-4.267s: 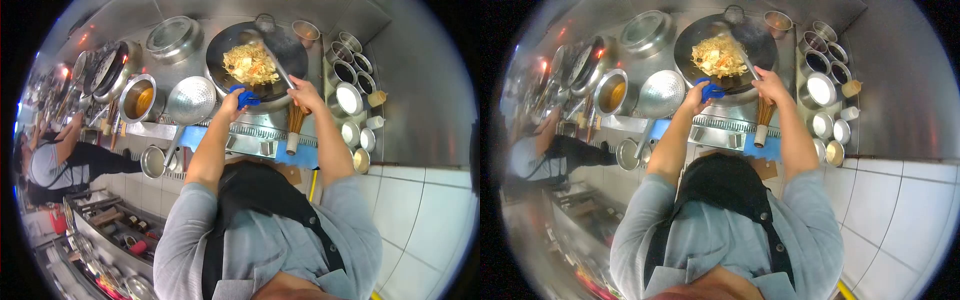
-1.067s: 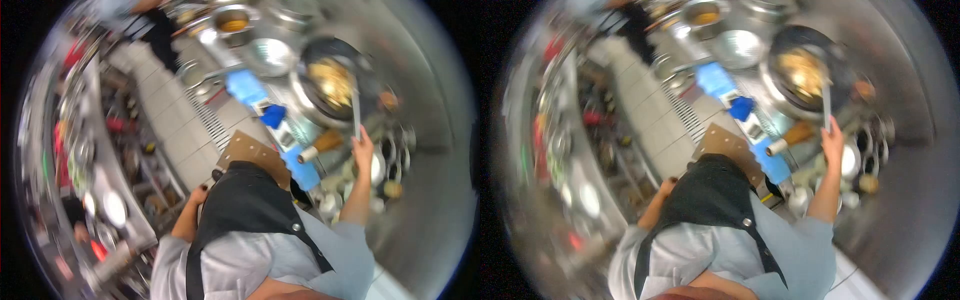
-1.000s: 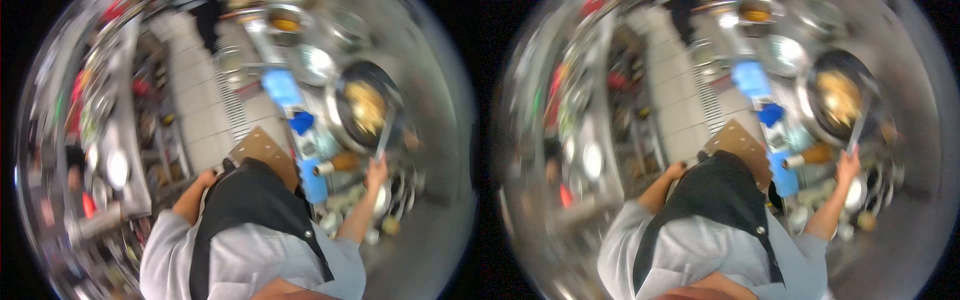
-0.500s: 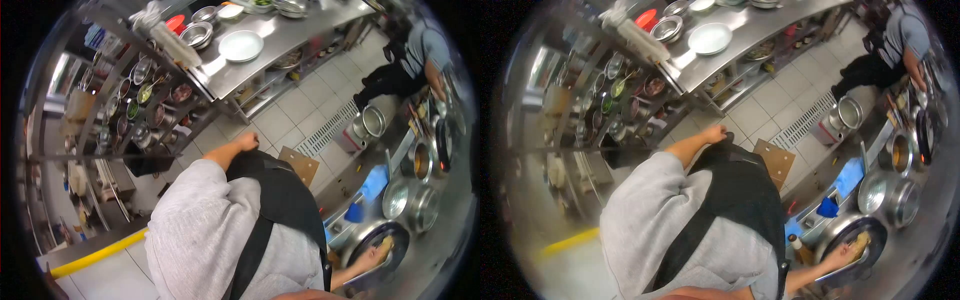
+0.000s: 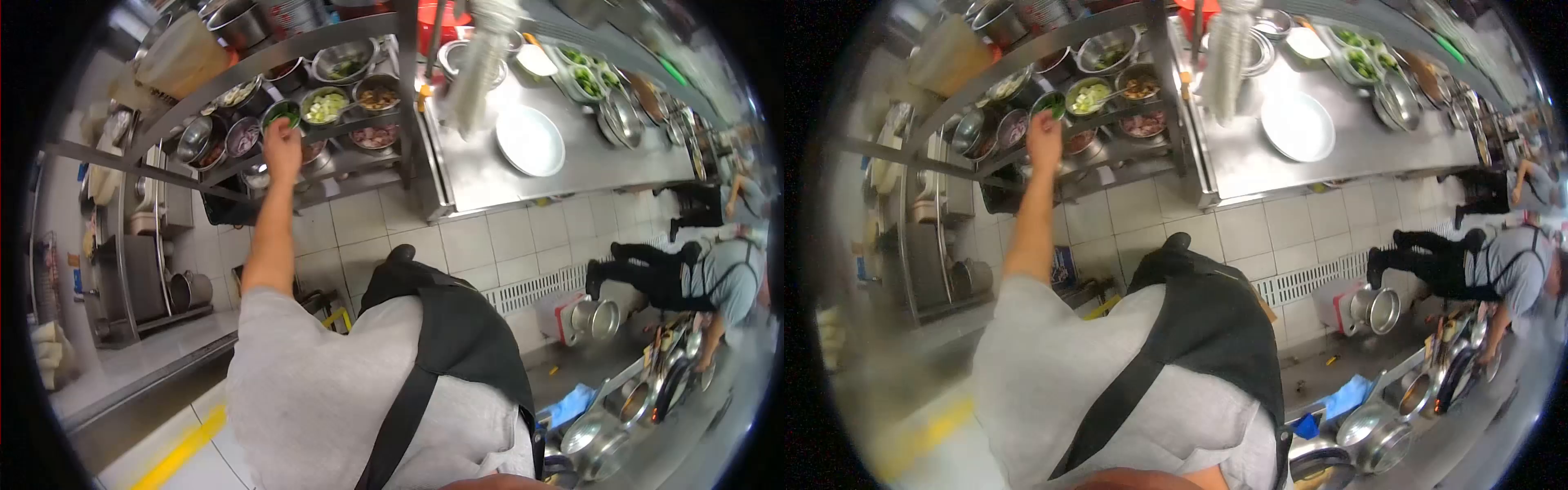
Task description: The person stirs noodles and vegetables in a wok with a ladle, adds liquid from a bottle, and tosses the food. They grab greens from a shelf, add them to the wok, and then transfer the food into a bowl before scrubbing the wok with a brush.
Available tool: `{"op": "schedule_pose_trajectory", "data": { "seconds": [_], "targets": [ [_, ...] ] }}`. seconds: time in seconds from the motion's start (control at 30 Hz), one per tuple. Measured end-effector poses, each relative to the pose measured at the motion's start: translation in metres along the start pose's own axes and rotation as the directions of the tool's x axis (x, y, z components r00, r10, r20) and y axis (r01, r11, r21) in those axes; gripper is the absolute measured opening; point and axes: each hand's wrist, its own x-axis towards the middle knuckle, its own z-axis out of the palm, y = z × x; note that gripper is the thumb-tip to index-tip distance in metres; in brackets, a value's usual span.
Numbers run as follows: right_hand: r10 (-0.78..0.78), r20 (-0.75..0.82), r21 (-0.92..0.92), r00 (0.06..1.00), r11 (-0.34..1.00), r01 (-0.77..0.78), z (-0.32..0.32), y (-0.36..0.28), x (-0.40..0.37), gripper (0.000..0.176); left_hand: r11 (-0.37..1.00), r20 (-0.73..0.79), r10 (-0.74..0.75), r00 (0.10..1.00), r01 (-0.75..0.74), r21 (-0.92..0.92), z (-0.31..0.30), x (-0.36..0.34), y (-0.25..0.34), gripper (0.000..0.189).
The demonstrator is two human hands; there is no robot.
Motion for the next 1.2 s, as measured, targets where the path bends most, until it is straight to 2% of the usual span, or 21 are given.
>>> {"op": "schedule_pose_trajectory", "data": {
  "seconds": [0.03, 0.07, 0.13, 0.17, 0.23, 0.27, 0.3, 0.33, 0.37, 0.43, 0.53, 0.67, 0.73, 0.77, 0.83, 0.87, 0.93, 0.97, 1.03, 1.17, 1.2],
  "targets": [
    [0.024, -0.001, -0.049, 1.0, 0.999, -0.024, 0.0, 0.002, 0.009, 0.048, 0.993, -0.017, 0.058, 0.998, -0.056, 0.101, -0.011, 0.027, -0.002, 0.036],
    [0.04, 0.0, -0.111, 0.999, 0.993, -0.04, 0.0, 0.008, 0.018, 0.048, 0.993, -0.022, 0.042, 0.999, -0.039, 0.108, -0.013, 0.053, -0.017, 0.036],
    [0.042, 0.004, -0.314, 0.999, 0.949, -0.039, -0.006, 0.039, 0.038, 0.047, 0.919, 0.228, 0.101, 0.968, -0.179, 0.352, -0.011, 0.096, -0.045, 0.04],
    [0.017, 0.024, -0.48, 1.0, 0.877, -0.003, -0.012, 0.06, 0.05, 0.047, 0.921, 0.232, 0.092, 0.968, -0.171, 0.351, -0.008, 0.103, -0.045, 0.04],
    [-0.035, 0.072, -0.729, 0.997, 0.68, 0.077, -0.023, 0.083, 0.067, 0.047, 0.708, 0.497, -0.192, 0.846, -0.231, 0.667, 0.004, 0.114, -0.036, 0.043],
    [-0.065, 0.084, -0.789, 0.994, 0.606, 0.106, -0.025, 0.084, 0.072, 0.047, 0.71, 0.501, -0.199, 0.842, -0.228, 0.666, 0.011, 0.118, -0.042, 0.043],
    [-0.012, 0.018, -0.591, 1.0, 0.807, 0.02, -0.018, 0.036, 0.064, 0.048, 0.667, 0.516, -0.275, 0.811, -0.226, 0.71, 0.02, 0.122, -0.051, 0.044],
    [0.042, -0.048, -0.308, 0.998, 0.95, -0.054, -0.003, -0.049, 0.044, 0.048, 0.62, 0.524, -0.347, 0.778, -0.228, 0.75, 0.025, 0.125, -0.055, 0.044],
    [0.094, -0.113, -0.02, 0.989, 0.995, -0.097, 0.014, -0.14, 0.021, 0.048, 0.622, 0.529, -0.349, 0.774, -0.23, 0.748, 0.026, 0.125, -0.058, 0.044],
    [-0.034, -0.079, -0.062, 0.996, 0.998, 0.029, 0.03, -0.185, 0.026, 0.05, 0.713, 0.525, -0.247, 0.815, -0.214, 0.668, 0.023, 0.125, -0.056, 0.042],
    [-0.051, -0.032, 0.057, 0.998, 0.997, 0.053, 0.046, -0.207, 0.037, 0.052, 0.744, 0.573, -0.244, 0.782, -0.227, 0.628, 0.008, 0.131, -0.048, 0.039],
    [-0.03, -0.016, 0.042, 0.999, 0.999, 0.031, 0.057, -0.198, 0.039, 0.051, 0.802, 0.573, -0.193, 0.797, -0.209, 0.559, -0.013, 0.135, -0.059, 0.038],
    [-0.012, -0.008, 0.04, 1.0, 0.999, 0.012, 0.061, -0.187, 0.045, 0.051, 0.9, 0.498, -0.233, 0.835, -0.009, 0.436, -0.026, 0.13, -0.045, 0.038],
    [-0.006, -0.001, 0.039, 1.0, 0.999, 0.007, 0.063, -0.181, 0.048, 0.05, 0.899, 0.5, -0.232, 0.834, -0.013, 0.437, -0.029, 0.128, -0.041, 0.038],
    [0.01, 0.009, 0.036, 1.0, 0.999, -0.01, 0.065, -0.171, 0.051, 0.05, 0.939, 0.466, -0.305, 0.83, 0.181, 0.293, -0.032, 0.123, -0.036, 0.035],
    [0.016, 0.012, 0.035, 1.0, 0.999, -0.017, 0.066, -0.166, 0.054, 0.05, 0.938, 0.469, -0.305, 0.829, 0.177, 0.297, -0.031, 0.123, -0.044, 0.035],
    [0.025, 0.019, 0.038, 1.0, 0.999, -0.026, 0.07, -0.16, 0.054, 0.05, 0.983, 0.404, -0.182, 0.896, 0.171, 0.064, -0.025, 0.121, -0.07, 0.034],
    [0.027, 0.022, 0.039, 0.999, 0.999, -0.028, 0.072, -0.156, 0.055, 0.049, 0.984, 0.41, -0.178, 0.894, 0.166, 0.065, -0.023, 0.121, -0.08, 0.034],
    [0.029, 0.027, 0.036, 0.999, 0.999, -0.03, 0.075, -0.15, 0.057, 0.049, 0.976, 0.284, -0.21, 0.935, 0.183, 0.12, -0.023, 0.121, -0.084, 0.036],
    [0.031, 0.035, 0.047, 0.999, 0.998, -0.032, 0.082, -0.138, 0.063, 0.048, 0.95, 0.28, -0.306, 0.91, 0.311, 0.028, -0.032, 0.117, -0.076, 0.037],
    [0.032, 0.037, 0.053, 0.999, 0.998, -0.033, 0.084, -0.136, 0.063, 0.048, 0.915, 0.258, -0.294, 0.92, 0.349, -0.204, -0.032, 0.118, -0.092, 0.037]
  ]
}}
